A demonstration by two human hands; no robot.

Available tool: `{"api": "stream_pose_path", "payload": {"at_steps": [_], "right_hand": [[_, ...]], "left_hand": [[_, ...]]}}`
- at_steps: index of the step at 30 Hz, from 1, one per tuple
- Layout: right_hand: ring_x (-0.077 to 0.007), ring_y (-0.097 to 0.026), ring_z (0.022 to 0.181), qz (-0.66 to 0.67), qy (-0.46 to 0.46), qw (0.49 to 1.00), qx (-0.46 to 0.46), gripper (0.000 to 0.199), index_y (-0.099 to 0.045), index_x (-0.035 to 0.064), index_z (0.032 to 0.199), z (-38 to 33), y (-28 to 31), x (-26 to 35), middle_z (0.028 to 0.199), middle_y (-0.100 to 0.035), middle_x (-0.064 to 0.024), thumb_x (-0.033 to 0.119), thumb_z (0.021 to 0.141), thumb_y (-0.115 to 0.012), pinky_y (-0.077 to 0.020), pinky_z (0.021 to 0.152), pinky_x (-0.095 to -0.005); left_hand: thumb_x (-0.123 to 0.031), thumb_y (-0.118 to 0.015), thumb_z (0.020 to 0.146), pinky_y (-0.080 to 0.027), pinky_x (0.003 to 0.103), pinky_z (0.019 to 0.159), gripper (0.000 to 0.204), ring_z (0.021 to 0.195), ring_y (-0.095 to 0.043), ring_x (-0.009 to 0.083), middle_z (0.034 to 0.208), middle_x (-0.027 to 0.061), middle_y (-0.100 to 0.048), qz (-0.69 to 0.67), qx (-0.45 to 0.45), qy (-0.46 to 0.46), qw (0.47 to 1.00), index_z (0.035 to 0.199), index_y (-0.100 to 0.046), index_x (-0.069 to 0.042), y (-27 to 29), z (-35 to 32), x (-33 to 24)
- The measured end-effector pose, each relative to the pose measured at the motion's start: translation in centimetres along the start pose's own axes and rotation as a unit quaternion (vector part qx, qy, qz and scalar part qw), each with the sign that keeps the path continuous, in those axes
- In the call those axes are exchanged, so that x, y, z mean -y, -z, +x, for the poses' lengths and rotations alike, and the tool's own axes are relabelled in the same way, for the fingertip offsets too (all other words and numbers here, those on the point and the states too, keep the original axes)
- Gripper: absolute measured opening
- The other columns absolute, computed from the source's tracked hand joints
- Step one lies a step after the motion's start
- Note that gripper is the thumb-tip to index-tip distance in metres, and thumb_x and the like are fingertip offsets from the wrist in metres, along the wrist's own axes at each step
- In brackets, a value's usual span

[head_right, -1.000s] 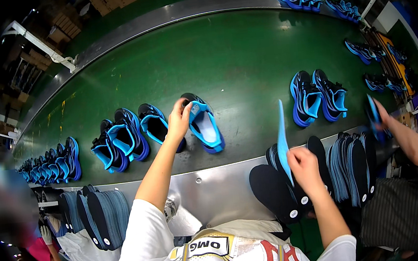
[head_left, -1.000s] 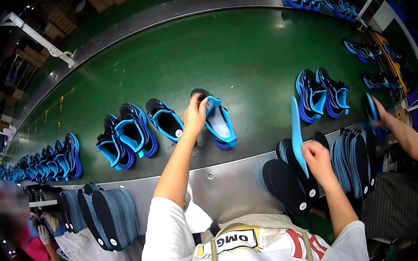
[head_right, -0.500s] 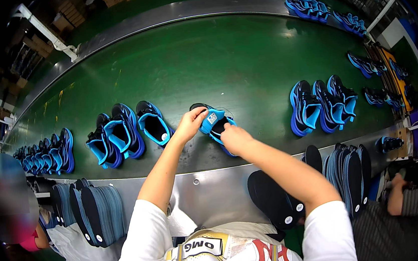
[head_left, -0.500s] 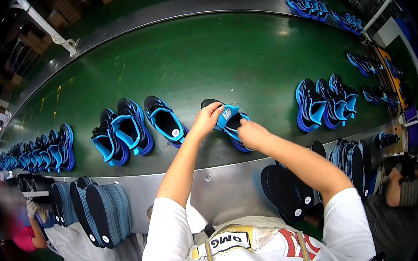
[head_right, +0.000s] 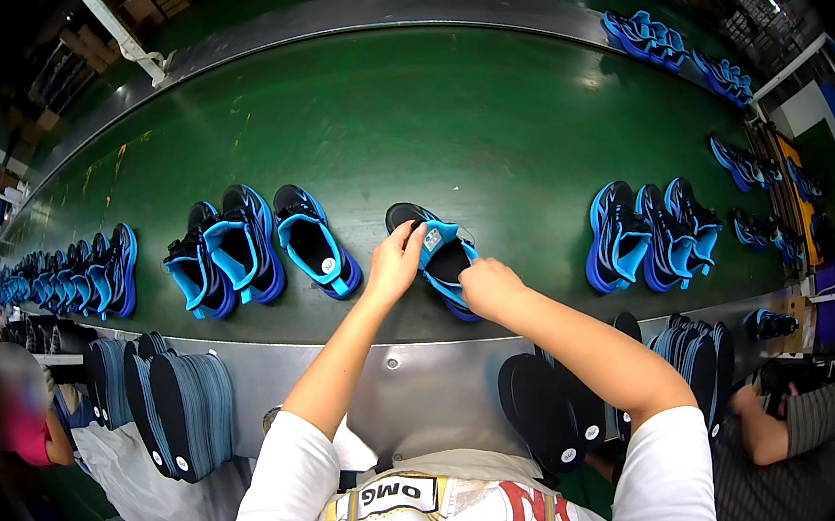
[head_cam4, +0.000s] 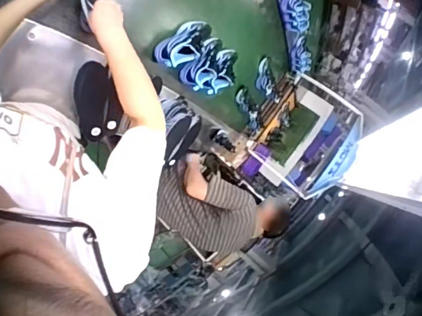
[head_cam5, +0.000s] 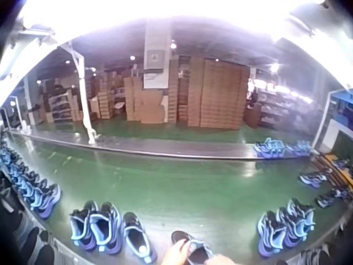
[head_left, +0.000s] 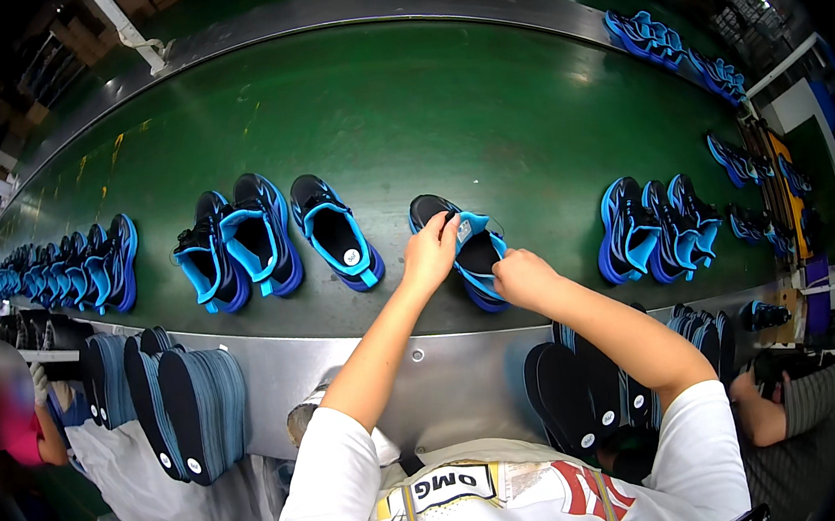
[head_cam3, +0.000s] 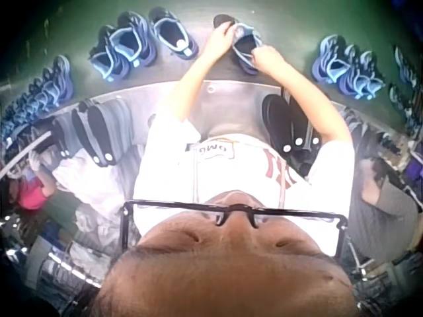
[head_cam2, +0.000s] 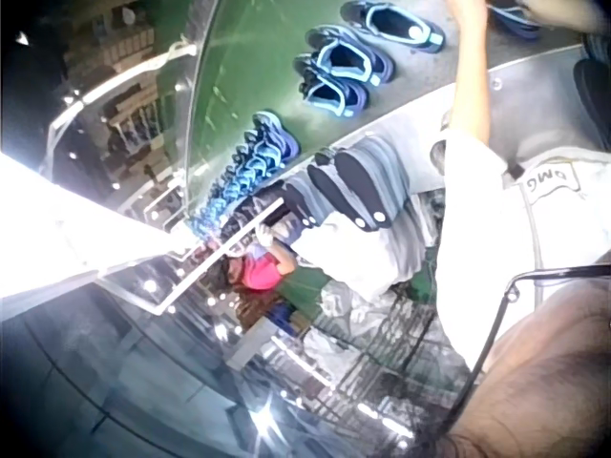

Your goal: The person inserts blue insoles into black and blue sneakers on a conveyor belt, then moves to a bin and clears trash before returning to handle more sneakers.

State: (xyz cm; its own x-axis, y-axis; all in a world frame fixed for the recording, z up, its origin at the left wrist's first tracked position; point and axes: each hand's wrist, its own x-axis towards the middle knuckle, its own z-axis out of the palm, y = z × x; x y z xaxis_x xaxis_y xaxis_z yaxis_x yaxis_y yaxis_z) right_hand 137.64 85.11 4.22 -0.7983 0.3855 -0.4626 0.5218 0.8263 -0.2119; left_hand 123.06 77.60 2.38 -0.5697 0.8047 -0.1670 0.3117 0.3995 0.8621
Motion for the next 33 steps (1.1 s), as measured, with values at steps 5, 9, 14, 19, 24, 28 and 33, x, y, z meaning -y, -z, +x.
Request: {"api": "stream_pose_path", "payload": {"at_steps": [5,9,14,19,24,28,33], "right_hand": [[-0.0275,-0.056,0.082,-0.064,0.088,0.989,-0.104,0.012,-0.06,0.0002,0.076,1.3,-2.3,0.1,0.083,-0.056,-0.0155,0.007,0.071,-0.051,-0.0491,0.07,-0.0355],[-0.0254,-0.055,0.085,-0.068,0.078,0.99,-0.097,0.013,-0.059,0.0013,0.076,3.5,-3.3,-0.1,0.089,-0.056,-0.0142,0.009,0.074,-0.049,-0.0484,0.069,-0.0341],[-0.0253,-0.053,0.092,-0.183,0.081,0.978,0.066,0.022,-0.062,0.0055,0.088,4.5,-2.9,0.2,0.102,-0.055,-0.014,0.017,0.079,-0.046,-0.0444,0.076,-0.0324],[-0.0272,-0.048,0.103,-0.296,0.076,0.931,0.197,0.029,-0.062,0.0075,0.101,5.0,-1.3,1.3,0.114,-0.051,-0.0138,0.02,0.082,-0.044,-0.0418,0.081,-0.0316],[-0.0252,-0.05,0.101,-0.303,0.103,0.927,0.198,0.027,-0.063,0.0098,0.098,6.2,-2.9,0.8,0.11,-0.054,-0.0124,0.022,0.084,-0.043,-0.0414,0.083,-0.0315],[-0.0253,-0.05,0.101,-0.254,0.161,0.939,0.17,0.025,-0.062,0.0096,0.095,6.5,-2.4,-0.7,0.097,-0.058,-0.0136,0.022,0.084,-0.043,-0.0417,0.083,-0.0325],[-0.022,-0.057,0.093,-0.188,0.191,0.931,0.25,0.036,-0.062,0.0021,0.093,2.8,1.5,0.0,0.079,-0.063,-0.0136,0.027,0.083,-0.038,-0.0071,0.106,-0.0413]], "left_hand": [[-0.033,-0.049,0.085,-0.044,0.033,0.067,0.035,0.077,-0.06,0.026,0.081,0.0162,-0.061,-0.022,-0.007,-0.033,0.999,0.103,-0.056,-0.003,-0.5,0.5,0.9],[-0.031,-0.05,0.086,-0.045,0.031,0.07,0.034,0.08,-0.06,0.0251,0.084,0.0163,-0.061,-0.031,-0.001,-0.025,0.999,0.104,-0.056,-0.003,-0.4,0.6,1.3],[-0.03,-0.049,0.086,-0.044,0.029,0.074,0.035,0.083,-0.059,0.0223,0.088,0.0162,-0.061,-0.026,-0.005,-0.035,0.999,0.105,-0.055,-0.001,-0.9,0.6,1.8],[-0.026,-0.049,0.087,-0.043,0.027,0.076,0.032,0.085,-0.057,0.017,0.091,0.0127,-0.061,-0.08,0.021,-0.027,0.996,0.104,-0.055,0.0,-0.9,0.7,2.8],[-0.025,-0.051,0.087,-0.042,0.027,0.077,0.029,0.086,-0.055,0.0176,0.09,0.0118,-0.06,-0.104,0.016,-0.036,0.994,0.101,-0.056,0.0,-1.0,1.0,3.1],[-0.021,-0.055,0.083,-0.043,0.031,0.074,0.027,0.085,-0.054,0.0252,0.09,0.0136,-0.053,0.056,-0.024,-0.035,0.998,0.102,-0.054,-0.001,-0.8,1.0,3.1],[-0.013,-0.058,0.079,-0.044,0.039,0.071,0.032,0.084,-0.052,0.0348,0.096,0.0161,-0.045,0.087,-0.197,-0.172,0.961,0.106,-0.045,-0.003,-1.7,0.3,2.5]]}}
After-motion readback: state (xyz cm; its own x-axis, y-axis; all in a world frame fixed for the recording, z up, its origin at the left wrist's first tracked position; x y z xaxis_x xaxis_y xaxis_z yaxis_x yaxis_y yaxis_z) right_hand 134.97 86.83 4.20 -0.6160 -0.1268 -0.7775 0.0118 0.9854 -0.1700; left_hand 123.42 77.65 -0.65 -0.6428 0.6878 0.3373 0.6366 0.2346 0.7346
